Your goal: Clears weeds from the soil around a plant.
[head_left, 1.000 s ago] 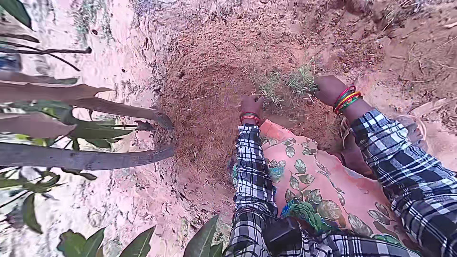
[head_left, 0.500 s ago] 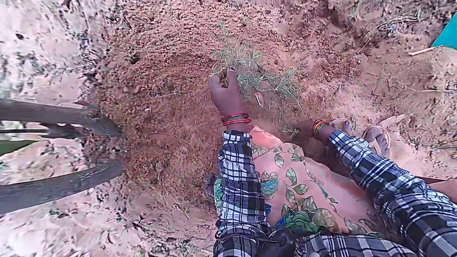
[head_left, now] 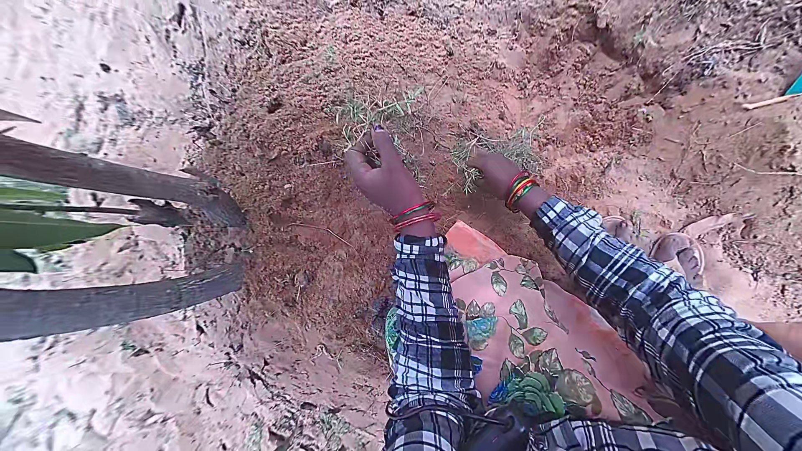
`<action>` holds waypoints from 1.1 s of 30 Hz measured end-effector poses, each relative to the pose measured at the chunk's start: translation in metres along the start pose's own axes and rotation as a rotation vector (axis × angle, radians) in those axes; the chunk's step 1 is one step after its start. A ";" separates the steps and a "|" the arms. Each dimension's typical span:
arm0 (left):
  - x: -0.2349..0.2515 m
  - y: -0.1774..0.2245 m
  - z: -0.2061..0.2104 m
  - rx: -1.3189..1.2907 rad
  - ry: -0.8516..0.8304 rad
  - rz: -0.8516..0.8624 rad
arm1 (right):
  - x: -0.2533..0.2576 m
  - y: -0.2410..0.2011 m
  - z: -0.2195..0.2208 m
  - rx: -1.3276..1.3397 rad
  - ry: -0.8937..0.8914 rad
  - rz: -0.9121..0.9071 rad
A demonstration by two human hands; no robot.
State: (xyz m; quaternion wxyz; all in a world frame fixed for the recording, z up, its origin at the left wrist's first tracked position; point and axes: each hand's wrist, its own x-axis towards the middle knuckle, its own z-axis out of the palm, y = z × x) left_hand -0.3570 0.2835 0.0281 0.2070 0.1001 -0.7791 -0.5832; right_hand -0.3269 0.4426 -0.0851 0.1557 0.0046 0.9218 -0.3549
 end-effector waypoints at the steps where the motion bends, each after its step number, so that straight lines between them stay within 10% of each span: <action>1: 0.000 0.000 0.001 -0.004 -0.005 -0.003 | 0.024 -0.011 -0.002 0.025 0.066 -0.023; 7: 0.009 -0.004 -0.002 0.063 -0.206 -0.078 | 0.095 -0.032 0.023 0.058 -0.011 0.067; 14: 0.006 -0.003 0.003 0.390 -0.545 -0.155 | -0.062 0.000 0.106 0.025 0.086 -0.219; 20: -0.005 -0.019 0.016 0.776 -0.830 -0.248 | -0.119 0.062 0.072 0.099 0.009 0.144; 27: -0.004 -0.016 0.019 0.868 -0.715 -0.245 | -0.013 0.012 0.001 0.156 0.158 0.158; 33: 0.002 -0.031 0.021 0.956 -0.756 -0.274 | 0.043 -0.003 0.035 0.114 0.032 0.211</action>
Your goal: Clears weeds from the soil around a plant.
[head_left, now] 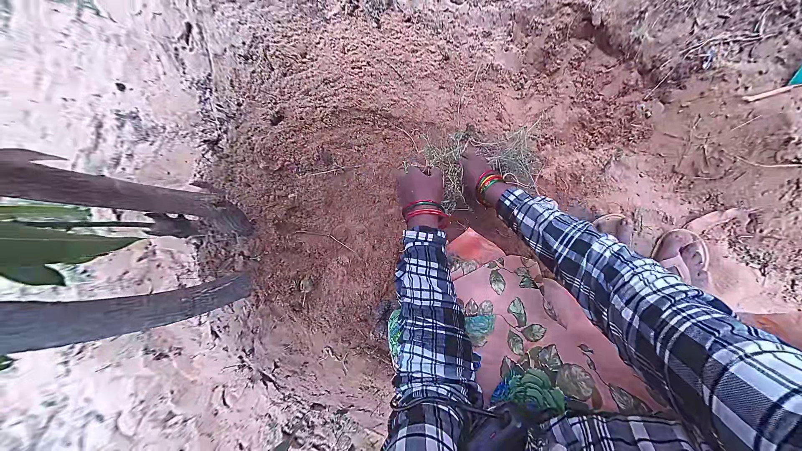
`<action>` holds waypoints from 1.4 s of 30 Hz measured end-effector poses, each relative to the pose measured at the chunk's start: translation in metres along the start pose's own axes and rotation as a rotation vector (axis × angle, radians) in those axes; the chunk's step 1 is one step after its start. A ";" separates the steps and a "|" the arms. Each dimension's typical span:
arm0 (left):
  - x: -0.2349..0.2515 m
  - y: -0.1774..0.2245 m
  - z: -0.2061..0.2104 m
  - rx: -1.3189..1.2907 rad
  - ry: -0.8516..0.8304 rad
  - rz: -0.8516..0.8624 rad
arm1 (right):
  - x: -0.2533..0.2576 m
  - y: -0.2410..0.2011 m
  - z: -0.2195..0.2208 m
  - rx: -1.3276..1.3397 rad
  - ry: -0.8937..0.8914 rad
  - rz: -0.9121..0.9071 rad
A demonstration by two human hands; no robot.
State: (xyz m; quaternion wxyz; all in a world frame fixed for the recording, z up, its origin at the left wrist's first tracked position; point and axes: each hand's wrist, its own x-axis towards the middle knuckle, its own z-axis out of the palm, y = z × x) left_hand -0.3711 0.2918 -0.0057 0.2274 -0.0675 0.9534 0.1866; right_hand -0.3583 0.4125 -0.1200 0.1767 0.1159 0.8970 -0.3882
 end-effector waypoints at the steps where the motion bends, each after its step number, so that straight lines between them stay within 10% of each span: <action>1: 0.001 -0.001 0.003 0.013 -0.051 -0.006 | -0.016 -0.007 0.004 0.003 0.001 -0.008; 10: -0.013 0.012 0.022 -0.070 -0.186 0.115 | -0.155 0.113 0.052 -0.005 0.046 0.088; 18: -0.009 0.010 0.023 -0.136 -0.090 0.109 | -0.106 0.151 -0.011 0.125 0.288 0.481; 25: -0.010 0.009 0.064 -0.080 -0.463 0.101 | -0.108 0.044 0.022 0.333 0.173 0.303; 27: -0.008 0.012 0.065 -0.070 -0.447 0.108 | -0.123 -0.017 -0.024 0.382 -0.244 0.449; 32: 0.004 0.004 0.050 -0.183 -0.209 0.143 | -0.118 0.012 0.001 0.410 0.142 -0.144; 38: -0.006 0.009 0.008 -0.562 0.223 0.130 | -0.129 0.100 -0.015 -0.071 -0.248 0.200; 42: -0.017 0.005 -0.014 -0.781 0.371 0.162 | -0.128 0.161 0.008 -0.064 -0.115 0.232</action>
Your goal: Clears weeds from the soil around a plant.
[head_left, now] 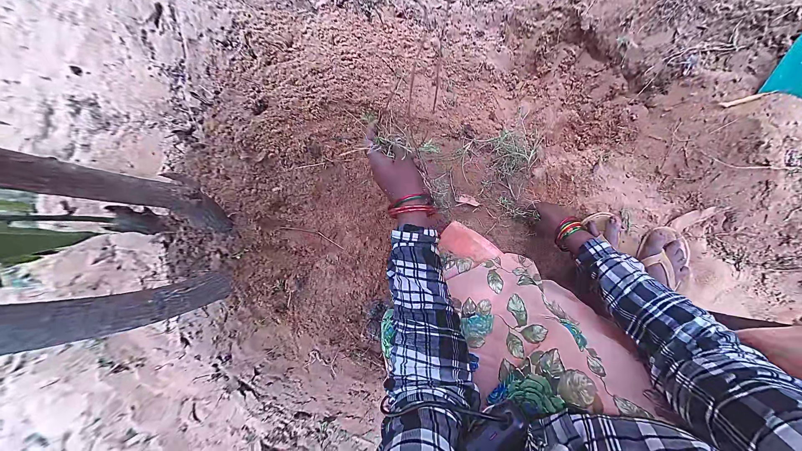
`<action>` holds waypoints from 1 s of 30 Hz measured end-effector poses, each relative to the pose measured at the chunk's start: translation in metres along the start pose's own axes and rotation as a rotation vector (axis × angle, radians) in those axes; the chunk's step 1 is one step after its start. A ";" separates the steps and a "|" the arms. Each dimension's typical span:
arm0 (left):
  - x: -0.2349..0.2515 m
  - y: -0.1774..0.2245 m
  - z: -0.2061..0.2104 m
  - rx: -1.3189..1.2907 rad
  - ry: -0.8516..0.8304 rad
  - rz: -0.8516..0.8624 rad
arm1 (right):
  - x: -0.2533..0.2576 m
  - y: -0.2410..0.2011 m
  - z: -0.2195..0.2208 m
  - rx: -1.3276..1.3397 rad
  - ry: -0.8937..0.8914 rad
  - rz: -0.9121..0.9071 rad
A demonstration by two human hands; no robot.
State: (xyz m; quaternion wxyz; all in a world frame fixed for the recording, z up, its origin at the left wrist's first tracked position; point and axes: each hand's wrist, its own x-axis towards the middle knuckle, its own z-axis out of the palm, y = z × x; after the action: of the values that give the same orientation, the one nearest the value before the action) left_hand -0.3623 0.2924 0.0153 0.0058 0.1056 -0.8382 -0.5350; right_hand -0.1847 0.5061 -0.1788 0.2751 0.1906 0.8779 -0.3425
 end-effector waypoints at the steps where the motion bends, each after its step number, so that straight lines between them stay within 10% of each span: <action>1: -0.002 0.002 0.000 0.037 0.003 -0.031 | -0.001 -0.011 -0.006 0.022 0.036 -0.024; 10: 0.003 -0.017 0.022 0.111 -0.170 0.051 | 0.112 -0.162 -0.048 -0.112 0.131 -0.283; 24: -0.003 -0.014 0.026 -0.051 -0.167 0.174 | 0.039 -0.140 0.018 -0.076 0.085 -0.455; 30: 0.001 -0.011 0.020 -0.131 -0.112 0.154 | -0.016 -0.045 0.029 -0.153 0.055 -0.338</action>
State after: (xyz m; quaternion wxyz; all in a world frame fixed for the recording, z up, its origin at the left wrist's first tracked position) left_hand -0.3642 0.3051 -0.0035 0.0071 0.0103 -0.8060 -0.5918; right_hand -0.1854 0.4515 -0.1641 0.2033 0.0284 0.9281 -0.3107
